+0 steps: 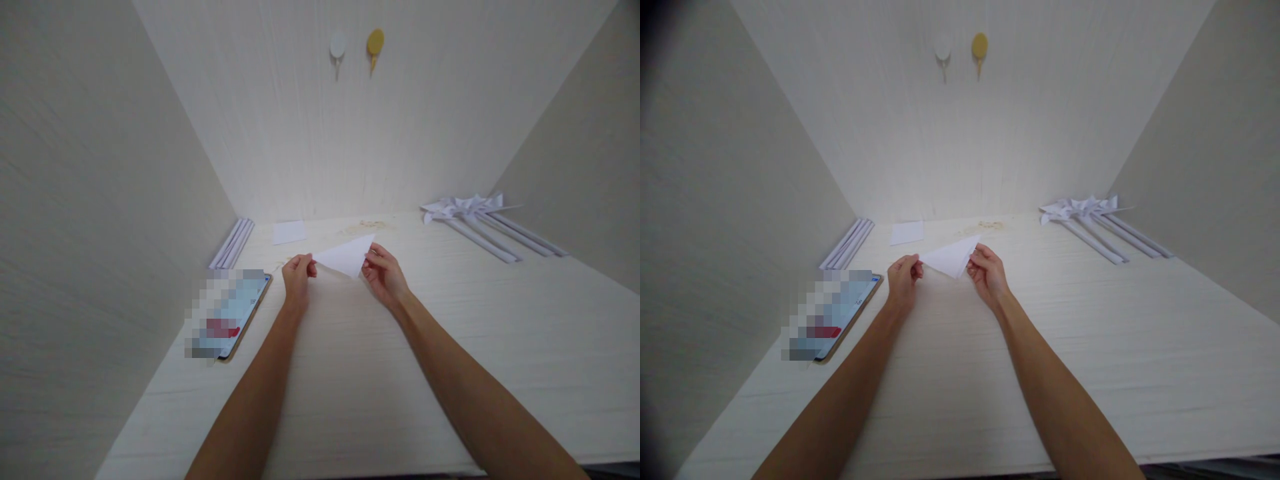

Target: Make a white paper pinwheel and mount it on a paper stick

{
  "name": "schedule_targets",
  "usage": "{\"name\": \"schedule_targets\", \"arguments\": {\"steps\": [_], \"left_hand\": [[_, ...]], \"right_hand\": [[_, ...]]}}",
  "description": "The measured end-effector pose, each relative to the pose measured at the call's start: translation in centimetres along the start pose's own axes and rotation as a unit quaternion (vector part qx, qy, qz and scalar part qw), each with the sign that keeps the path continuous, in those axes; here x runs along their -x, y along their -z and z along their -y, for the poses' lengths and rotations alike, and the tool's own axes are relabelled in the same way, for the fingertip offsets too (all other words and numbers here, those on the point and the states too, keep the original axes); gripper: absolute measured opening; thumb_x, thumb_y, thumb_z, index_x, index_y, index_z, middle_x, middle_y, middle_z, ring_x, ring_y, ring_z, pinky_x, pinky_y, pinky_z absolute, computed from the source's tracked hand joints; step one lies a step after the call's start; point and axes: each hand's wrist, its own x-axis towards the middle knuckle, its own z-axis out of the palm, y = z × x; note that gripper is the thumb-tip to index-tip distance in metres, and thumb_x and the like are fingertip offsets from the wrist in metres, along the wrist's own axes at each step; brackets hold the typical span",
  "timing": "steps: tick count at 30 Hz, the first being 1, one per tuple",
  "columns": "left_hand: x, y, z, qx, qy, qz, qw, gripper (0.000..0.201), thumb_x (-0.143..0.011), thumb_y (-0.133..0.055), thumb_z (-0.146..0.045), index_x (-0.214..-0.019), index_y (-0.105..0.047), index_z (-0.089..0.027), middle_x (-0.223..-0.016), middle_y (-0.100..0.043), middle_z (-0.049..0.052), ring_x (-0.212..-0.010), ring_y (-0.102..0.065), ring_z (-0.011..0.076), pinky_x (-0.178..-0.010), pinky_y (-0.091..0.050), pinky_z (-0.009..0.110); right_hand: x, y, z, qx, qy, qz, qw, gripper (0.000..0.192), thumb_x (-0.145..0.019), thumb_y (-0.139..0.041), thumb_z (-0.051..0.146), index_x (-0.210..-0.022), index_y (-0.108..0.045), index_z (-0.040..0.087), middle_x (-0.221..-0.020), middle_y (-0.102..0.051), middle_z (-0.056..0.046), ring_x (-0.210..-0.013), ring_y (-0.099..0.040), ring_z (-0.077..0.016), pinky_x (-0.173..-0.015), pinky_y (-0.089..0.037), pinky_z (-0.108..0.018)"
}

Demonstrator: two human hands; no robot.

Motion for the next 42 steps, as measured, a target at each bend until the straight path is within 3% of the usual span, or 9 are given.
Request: {"name": "schedule_targets", "arguments": {"steps": [4,9,12,15,18,21,27,32,42], "left_hand": [[0.1,0.0,-0.1,-0.004,0.007,0.002,1.000,0.019,-0.061,-0.054,-0.021,-0.043,-0.052,-0.015,-0.037,-0.045,-0.004,-0.038,-0.038,0.0055,-0.042,-0.028,0.020],[0.2,0.0,0.0,-0.040,0.022,0.039,0.998,0.022,-0.060,-0.054,-0.020,-0.039,-0.048,-0.015,-0.035,-0.043,-0.004,-0.036,-0.036,0.0048,-0.041,-0.028,0.020],[0.2,-0.1,0.0,-0.040,0.033,0.064,0.997,0.024,-0.061,-0.056,-0.023,-0.040,-0.048,-0.015,-0.035,-0.043,-0.004,-0.035,-0.037,0.0048,-0.041,-0.030,0.020],[0.4,-0.4,0.1,0.010,0.069,0.078,0.994,0.026,-0.063,-0.059,-0.036,-0.049,-0.053,-0.015,-0.043,-0.052,-0.001,-0.041,-0.047,0.0075,-0.045,-0.038,0.021],[0.8,-0.9,0.0,0.064,0.107,0.120,0.985,0.039,-0.062,-0.058,-0.051,-0.063,-0.059,-0.012,-0.057,-0.062,0.005,-0.054,-0.057,0.0123,-0.053,-0.046,0.026],[1.3,-1.1,-0.2,0.101,0.131,0.158,0.974,0.038,-0.058,-0.065,-0.047,-0.072,-0.062,-0.011,-0.070,-0.066,0.008,-0.067,-0.062,0.0154,-0.066,-0.050,0.029],[1.2,-0.9,-0.1,0.143,0.140,0.113,0.973,0.031,-0.050,-0.073,-0.018,-0.078,-0.063,-0.012,-0.079,-0.067,0.007,-0.073,-0.061,0.0149,-0.073,-0.049,0.029],[0.9,-1.0,0.0,0.165,0.145,0.088,0.972,0.025,-0.055,-0.070,-0.016,-0.078,-0.061,-0.011,-0.075,-0.066,0.005,-0.070,-0.061,0.0143,-0.071,-0.049,0.028],[1.1,-1.3,-0.2,0.176,0.191,0.085,0.962,0.009,-0.071,-0.057,-0.017,-0.073,-0.060,-0.008,-0.068,-0.067,0.008,-0.074,-0.063,0.0176,-0.075,-0.050,0.031]], "right_hand": [[0.1,0.0,0.0,0.012,0.011,0.004,1.000,0.029,-0.051,-0.057,0.008,-0.077,-0.058,0.019,-0.061,-0.053,0.006,-0.044,-0.038,-0.0029,-0.037,-0.029,-0.015],[0.0,0.2,-0.1,0.032,0.004,-0.012,0.999,0.031,-0.049,-0.055,0.008,-0.078,-0.059,0.020,-0.045,-0.040,0.010,-0.036,-0.026,-0.0029,-0.034,-0.018,-0.017],[-0.1,0.4,-0.4,0.044,0.000,-0.026,0.999,0.016,-0.050,-0.062,0.014,-0.065,-0.058,0.017,-0.047,-0.049,0.007,-0.040,-0.039,-0.0048,-0.038,-0.029,-0.018],[-0.3,0.4,-0.8,0.041,0.002,-0.043,0.998,0.020,-0.049,-0.071,0.020,-0.064,-0.058,0.016,-0.058,-0.059,0.002,-0.052,-0.052,-0.0095,-0.051,-0.042,-0.023],[-0.3,0.5,-1.1,0.044,0.022,-0.070,0.996,0.026,-0.047,-0.075,0.024,-0.064,-0.058,0.015,-0.058,-0.061,0.001,-0.053,-0.054,-0.0106,-0.054,-0.044,-0.026],[-0.2,0.4,-1.3,0.045,0.049,-0.095,0.993,0.027,-0.046,-0.076,0.025,-0.063,-0.058,0.014,-0.055,-0.060,0.002,-0.048,-0.052,-0.0093,-0.051,-0.044,-0.025],[0.3,-0.5,-1.5,0.041,0.002,-0.071,0.997,0.026,-0.048,-0.076,0.026,-0.065,-0.060,0.014,-0.055,-0.061,0.002,-0.049,-0.054,-0.0095,-0.051,-0.046,-0.024],[0.2,-0.8,-1.6,0.016,-0.049,-0.066,0.997,0.026,-0.051,-0.075,0.026,-0.069,-0.061,0.014,-0.062,-0.066,-0.002,-0.057,-0.060,-0.0143,-0.056,-0.050,-0.028],[0.1,-0.5,-1.5,0.001,-0.053,-0.039,0.998,0.029,-0.047,-0.078,0.026,-0.070,-0.063,0.015,-0.067,-0.068,-0.003,-0.064,-0.062,-0.0162,-0.063,-0.051,-0.029]]}}
